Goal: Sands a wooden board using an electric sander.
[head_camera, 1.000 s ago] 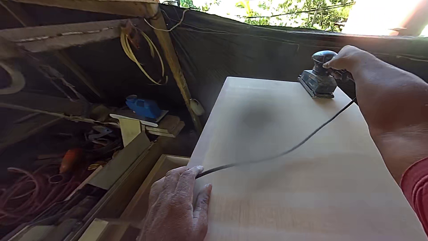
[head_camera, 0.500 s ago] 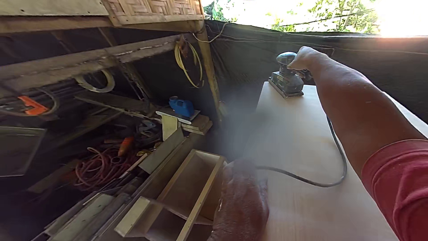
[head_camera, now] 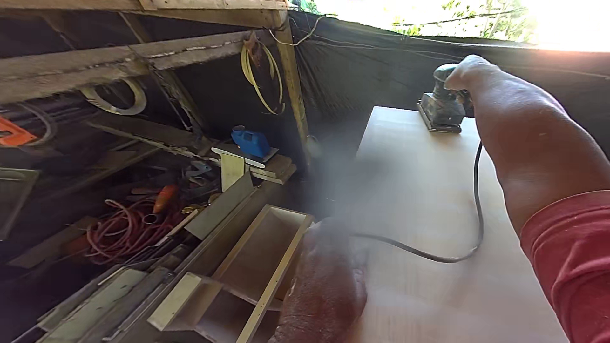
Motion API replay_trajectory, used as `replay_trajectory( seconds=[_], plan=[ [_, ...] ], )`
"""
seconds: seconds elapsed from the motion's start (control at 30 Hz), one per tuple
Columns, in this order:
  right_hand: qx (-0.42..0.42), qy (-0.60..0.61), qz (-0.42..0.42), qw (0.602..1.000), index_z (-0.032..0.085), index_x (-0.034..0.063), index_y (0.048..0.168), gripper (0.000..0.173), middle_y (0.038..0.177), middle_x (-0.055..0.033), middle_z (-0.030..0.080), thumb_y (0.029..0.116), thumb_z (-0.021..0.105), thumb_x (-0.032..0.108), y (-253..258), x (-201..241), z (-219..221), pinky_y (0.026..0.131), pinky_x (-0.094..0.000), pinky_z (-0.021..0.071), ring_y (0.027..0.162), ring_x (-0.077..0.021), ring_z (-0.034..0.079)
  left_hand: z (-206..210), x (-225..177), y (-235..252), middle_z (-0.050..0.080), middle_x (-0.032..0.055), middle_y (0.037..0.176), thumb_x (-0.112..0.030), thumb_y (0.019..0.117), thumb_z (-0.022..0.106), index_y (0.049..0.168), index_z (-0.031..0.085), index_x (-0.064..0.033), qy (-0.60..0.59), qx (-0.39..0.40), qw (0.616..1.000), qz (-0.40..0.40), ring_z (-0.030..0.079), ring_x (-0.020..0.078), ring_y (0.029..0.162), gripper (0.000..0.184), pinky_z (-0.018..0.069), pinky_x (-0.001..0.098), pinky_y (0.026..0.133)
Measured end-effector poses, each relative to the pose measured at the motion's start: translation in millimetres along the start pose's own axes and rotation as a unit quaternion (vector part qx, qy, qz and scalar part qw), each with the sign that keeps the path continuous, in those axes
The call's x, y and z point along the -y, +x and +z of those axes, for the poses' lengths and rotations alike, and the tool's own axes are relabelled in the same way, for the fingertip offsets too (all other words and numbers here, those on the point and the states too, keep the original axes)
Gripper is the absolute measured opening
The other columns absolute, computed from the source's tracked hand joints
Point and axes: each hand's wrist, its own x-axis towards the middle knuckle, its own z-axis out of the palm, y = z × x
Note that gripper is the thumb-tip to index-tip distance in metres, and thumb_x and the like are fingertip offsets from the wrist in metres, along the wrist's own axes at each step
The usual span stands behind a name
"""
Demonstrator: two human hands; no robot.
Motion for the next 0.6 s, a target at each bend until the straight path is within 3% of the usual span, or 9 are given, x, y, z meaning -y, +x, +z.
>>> replay_trajectory(
  seconds=[0.13, 0.3, 0.43, 0.6],
  plan=[
    [-0.025, -0.009, 0.079, 0.997, 0.063, -0.0026, 0.119, 0.044, 0.117, -0.0239, 0.065, 0.0843, 0.076, 0.021, 21.6, -75.2, -31.2, 0.084, -0.0558, 0.0554, 0.099, -0.0347, 0.068, 0.0, 2.2, -0.2, 0.064, 0.0124, 0.129, -0.039, 0.0979, 0.052, 0.138, 0.058, -0.0072, 0.009, 0.005, 1.0, 0.012, 0.058, 0.0344, 0.123, 0.052, 0.0493, 0.0453, 0.101],
    [-0.075, -0.011, 0.161, 0.984, 0.065, -0.0004, 0.119, 0.046, 0.119, -0.0239, 0.065, 0.0817, 0.077, 0.023, 36.9, -173.3, -67.3, 0.086, -0.0582, 0.0539, 0.102, -0.0355, 0.067, -1.3, 4.0, 0.8, 0.063, 0.0148, 0.129, -0.034, 0.1017, 0.049, 0.12, 0.067, -0.0076, 0.012, 0.012, 0.999, 0.045, 0.057, 0.0343, 0.124, 0.037, 0.0457, 0.0467, 0.104],
    [-0.102, -0.015, 0.23, 0.968, 0.065, 0.0001, 0.119, 0.046, 0.116, -0.0229, 0.064, 0.0825, 0.075, 0.025, 41.6, -240.1, -90.1, 0.085, -0.0554, 0.0545, 0.099, -0.0338, 0.067, -5.4, -5.1, 1.3, 0.06, 0.0168, 0.131, -0.028, 0.1029, 0.049, 0.117, 0.068, -0.0055, 0.003, 0.044, 0.998, 0.036, 0.054, 0.0346, 0.126, 0.033, 0.0431, 0.0473, 0.105],
    [-0.091, 0.013, 0.218, 0.972, 0.061, -0.0015, 0.126, 0.046, 0.118, -0.0251, 0.063, 0.0879, 0.074, 0.021, 29.3, -270.7, -106.0, 0.083, -0.0544, 0.0549, 0.096, -0.0345, 0.067, -2.3, -16.9, 1.7, 0.06, 0.018, 0.13, -0.026, 0.1008, 0.052, 0.115, 0.07, -0.0065, 0.001, 0.037, 0.999, 0.035, 0.054, 0.0385, 0.123, 0.03, 0.0445, 0.0495, 0.102]
  ],
)
